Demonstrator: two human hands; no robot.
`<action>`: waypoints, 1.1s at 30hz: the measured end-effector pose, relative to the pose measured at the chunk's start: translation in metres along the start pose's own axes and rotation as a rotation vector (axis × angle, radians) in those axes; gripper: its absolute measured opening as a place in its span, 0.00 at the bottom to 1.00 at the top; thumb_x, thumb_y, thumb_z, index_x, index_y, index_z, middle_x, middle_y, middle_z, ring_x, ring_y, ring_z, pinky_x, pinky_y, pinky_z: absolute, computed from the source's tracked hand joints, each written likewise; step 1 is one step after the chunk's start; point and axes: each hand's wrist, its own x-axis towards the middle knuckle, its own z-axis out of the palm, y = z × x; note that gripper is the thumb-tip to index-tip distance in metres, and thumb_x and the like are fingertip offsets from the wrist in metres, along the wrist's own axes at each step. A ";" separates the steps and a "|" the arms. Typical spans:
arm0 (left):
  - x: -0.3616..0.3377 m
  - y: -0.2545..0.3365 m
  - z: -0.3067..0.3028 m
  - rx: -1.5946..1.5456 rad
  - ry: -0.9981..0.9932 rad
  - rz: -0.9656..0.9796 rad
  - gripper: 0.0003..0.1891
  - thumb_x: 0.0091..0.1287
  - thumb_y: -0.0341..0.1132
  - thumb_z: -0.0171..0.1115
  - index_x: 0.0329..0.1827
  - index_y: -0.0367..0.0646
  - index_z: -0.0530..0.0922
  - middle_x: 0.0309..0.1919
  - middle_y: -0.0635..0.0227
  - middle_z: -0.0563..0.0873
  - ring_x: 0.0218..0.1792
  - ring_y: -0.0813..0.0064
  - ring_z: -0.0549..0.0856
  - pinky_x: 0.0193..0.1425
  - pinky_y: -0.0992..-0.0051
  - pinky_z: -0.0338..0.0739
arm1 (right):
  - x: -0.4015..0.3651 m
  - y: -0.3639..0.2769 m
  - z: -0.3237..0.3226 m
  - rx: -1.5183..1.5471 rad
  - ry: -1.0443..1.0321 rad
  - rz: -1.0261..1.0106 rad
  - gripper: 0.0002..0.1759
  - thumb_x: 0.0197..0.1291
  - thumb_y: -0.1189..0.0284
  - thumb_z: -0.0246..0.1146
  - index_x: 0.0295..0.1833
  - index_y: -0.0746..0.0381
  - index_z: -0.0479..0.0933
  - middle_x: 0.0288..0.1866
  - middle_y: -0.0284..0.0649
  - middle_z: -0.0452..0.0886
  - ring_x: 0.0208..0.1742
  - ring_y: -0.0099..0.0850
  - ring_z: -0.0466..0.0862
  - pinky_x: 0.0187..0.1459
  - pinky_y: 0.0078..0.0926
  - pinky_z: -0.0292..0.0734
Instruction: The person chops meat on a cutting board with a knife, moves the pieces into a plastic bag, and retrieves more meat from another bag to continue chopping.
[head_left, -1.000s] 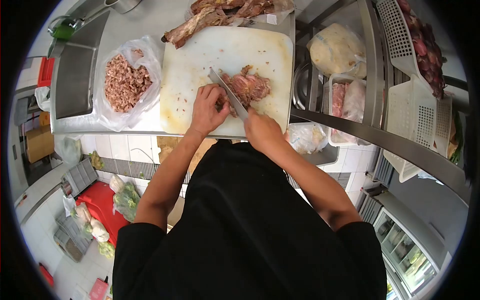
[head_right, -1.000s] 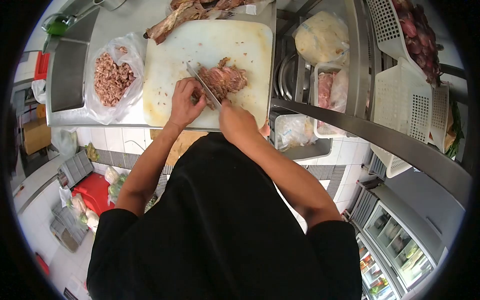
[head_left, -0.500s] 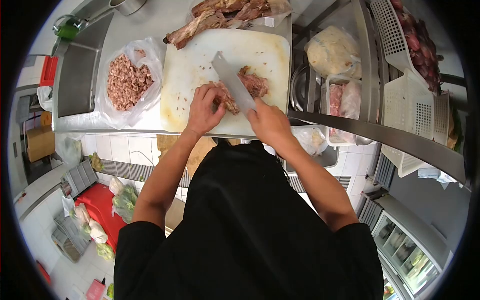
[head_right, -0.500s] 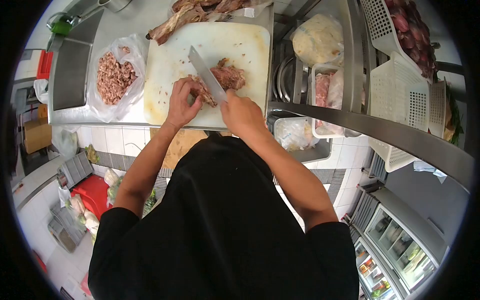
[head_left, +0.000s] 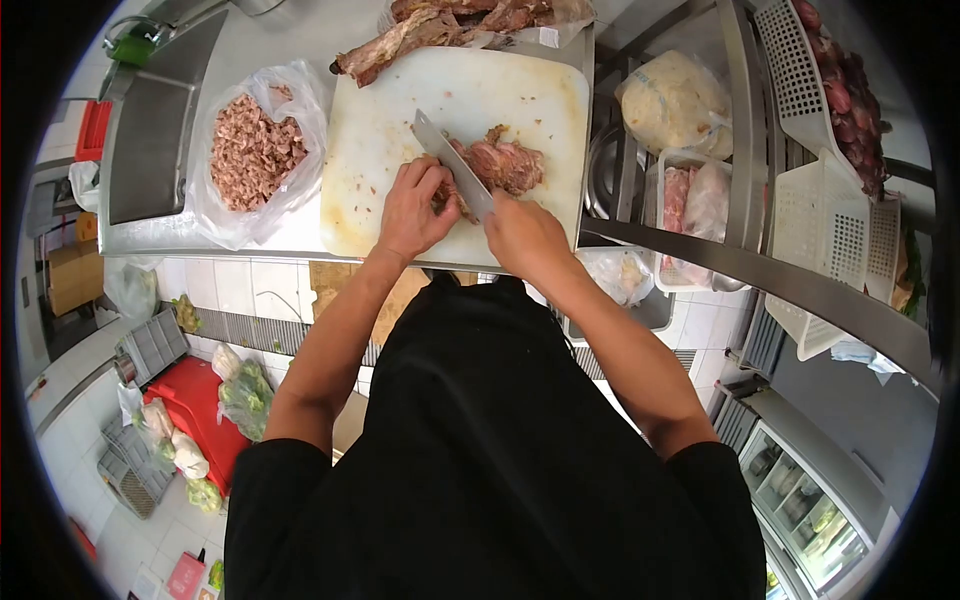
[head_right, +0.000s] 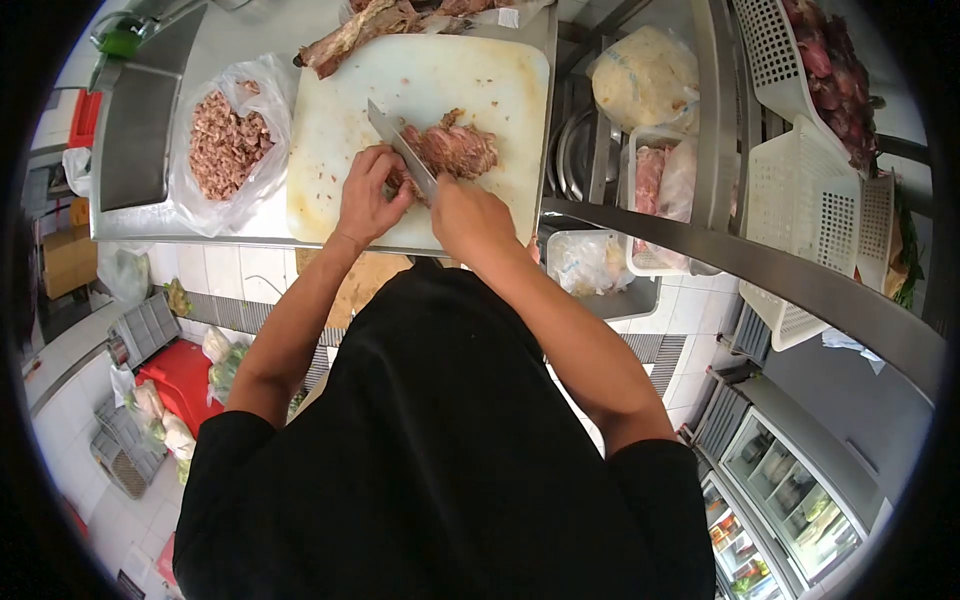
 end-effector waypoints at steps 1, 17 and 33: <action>0.000 0.000 0.000 0.010 0.016 0.006 0.15 0.56 0.31 0.69 0.46 0.43 0.80 0.53 0.58 0.82 0.52 0.51 0.81 0.57 0.58 0.80 | 0.008 -0.004 0.002 -0.001 0.036 -0.014 0.12 0.71 0.71 0.55 0.52 0.68 0.76 0.42 0.60 0.87 0.46 0.60 0.88 0.50 0.58 0.82; -0.008 0.005 0.000 -0.074 -0.079 -0.036 0.18 0.56 0.32 0.73 0.49 0.42 0.80 0.53 0.59 0.82 0.53 0.51 0.81 0.59 0.58 0.80 | 0.051 -0.007 0.033 0.039 0.180 -0.101 0.13 0.70 0.69 0.58 0.48 0.70 0.77 0.33 0.61 0.87 0.38 0.60 0.89 0.43 0.58 0.84; -0.002 -0.013 -0.024 -0.056 -0.082 -0.029 0.22 0.58 0.30 0.72 0.57 0.43 0.79 0.57 0.56 0.80 0.59 0.50 0.80 0.63 0.57 0.78 | -0.053 0.019 -0.038 0.194 0.027 0.110 0.15 0.72 0.63 0.59 0.50 0.66 0.75 0.33 0.58 0.86 0.38 0.63 0.85 0.45 0.59 0.77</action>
